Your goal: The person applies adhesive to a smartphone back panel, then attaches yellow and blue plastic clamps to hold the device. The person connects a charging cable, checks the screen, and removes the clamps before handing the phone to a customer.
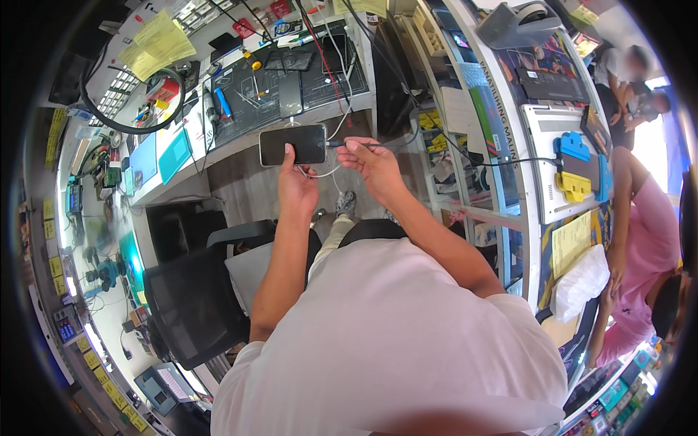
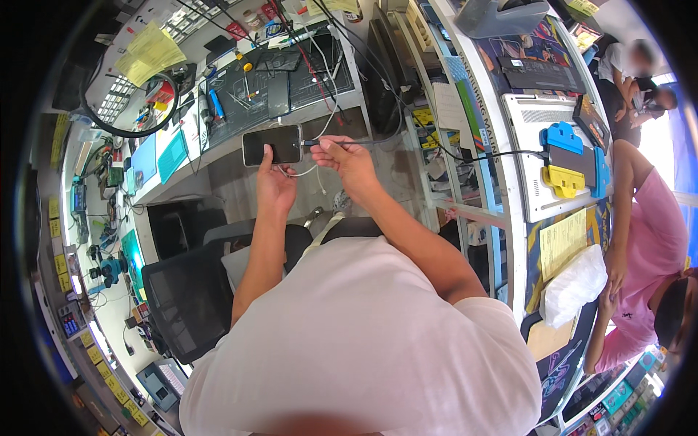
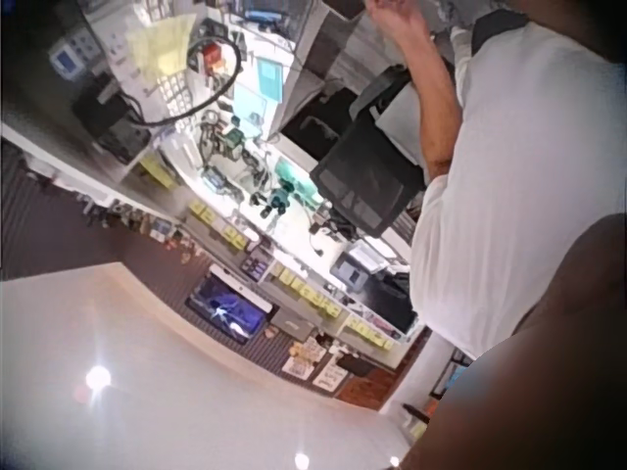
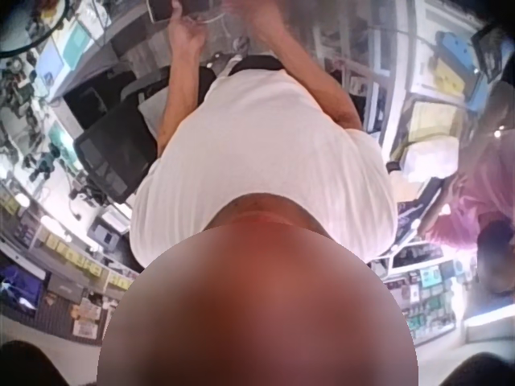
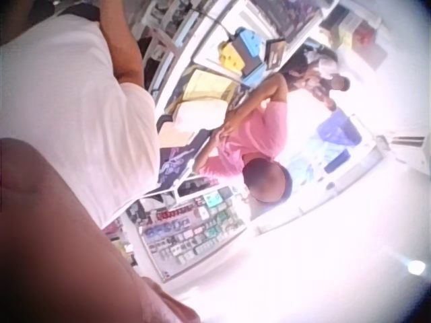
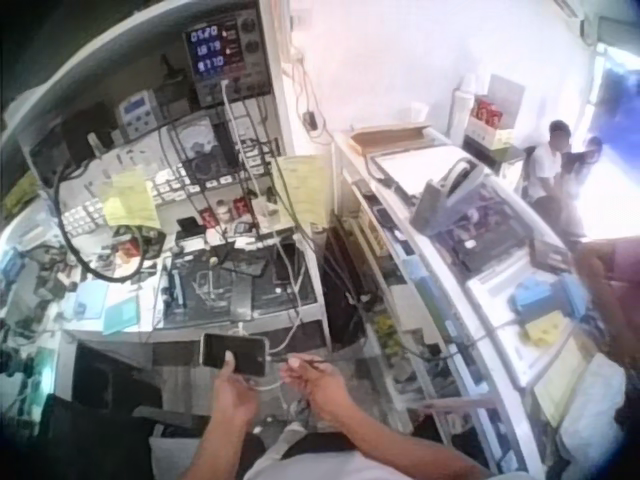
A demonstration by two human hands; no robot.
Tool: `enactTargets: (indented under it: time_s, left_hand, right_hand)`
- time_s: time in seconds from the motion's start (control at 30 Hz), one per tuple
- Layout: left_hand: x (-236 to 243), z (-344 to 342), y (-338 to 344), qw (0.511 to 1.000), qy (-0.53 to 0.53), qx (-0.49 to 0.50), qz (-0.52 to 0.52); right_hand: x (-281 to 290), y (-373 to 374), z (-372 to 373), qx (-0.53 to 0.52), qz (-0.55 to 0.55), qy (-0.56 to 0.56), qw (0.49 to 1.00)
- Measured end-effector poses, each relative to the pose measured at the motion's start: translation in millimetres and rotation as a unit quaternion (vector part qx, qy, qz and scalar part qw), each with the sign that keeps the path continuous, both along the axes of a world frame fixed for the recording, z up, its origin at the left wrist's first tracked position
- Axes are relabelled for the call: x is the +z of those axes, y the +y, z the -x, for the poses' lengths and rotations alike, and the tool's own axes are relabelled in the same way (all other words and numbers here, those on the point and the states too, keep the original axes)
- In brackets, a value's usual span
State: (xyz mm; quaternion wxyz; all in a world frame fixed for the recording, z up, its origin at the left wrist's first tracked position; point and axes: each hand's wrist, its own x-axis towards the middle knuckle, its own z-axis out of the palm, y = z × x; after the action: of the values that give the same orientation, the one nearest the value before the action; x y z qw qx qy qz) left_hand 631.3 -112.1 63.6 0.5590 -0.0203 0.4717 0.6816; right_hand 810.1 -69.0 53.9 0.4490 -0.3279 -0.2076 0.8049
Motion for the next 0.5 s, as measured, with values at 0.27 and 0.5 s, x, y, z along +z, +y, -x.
enactTargets:
  time_s: [0.27, 0.5]
  left_hand:
    - [5, -10, 0, 0.996, 0.085, 0.015, 0.019]
    - [-6, -2, -5, 0.988, 0.156, -0.013, -0.013]
  right_hand:
    - [8, -4, -5, -0.012, -0.061, -0.081, 0.995]
    - [-15, -6, -8, 0.010, -0.065, -0.076, 0.995]
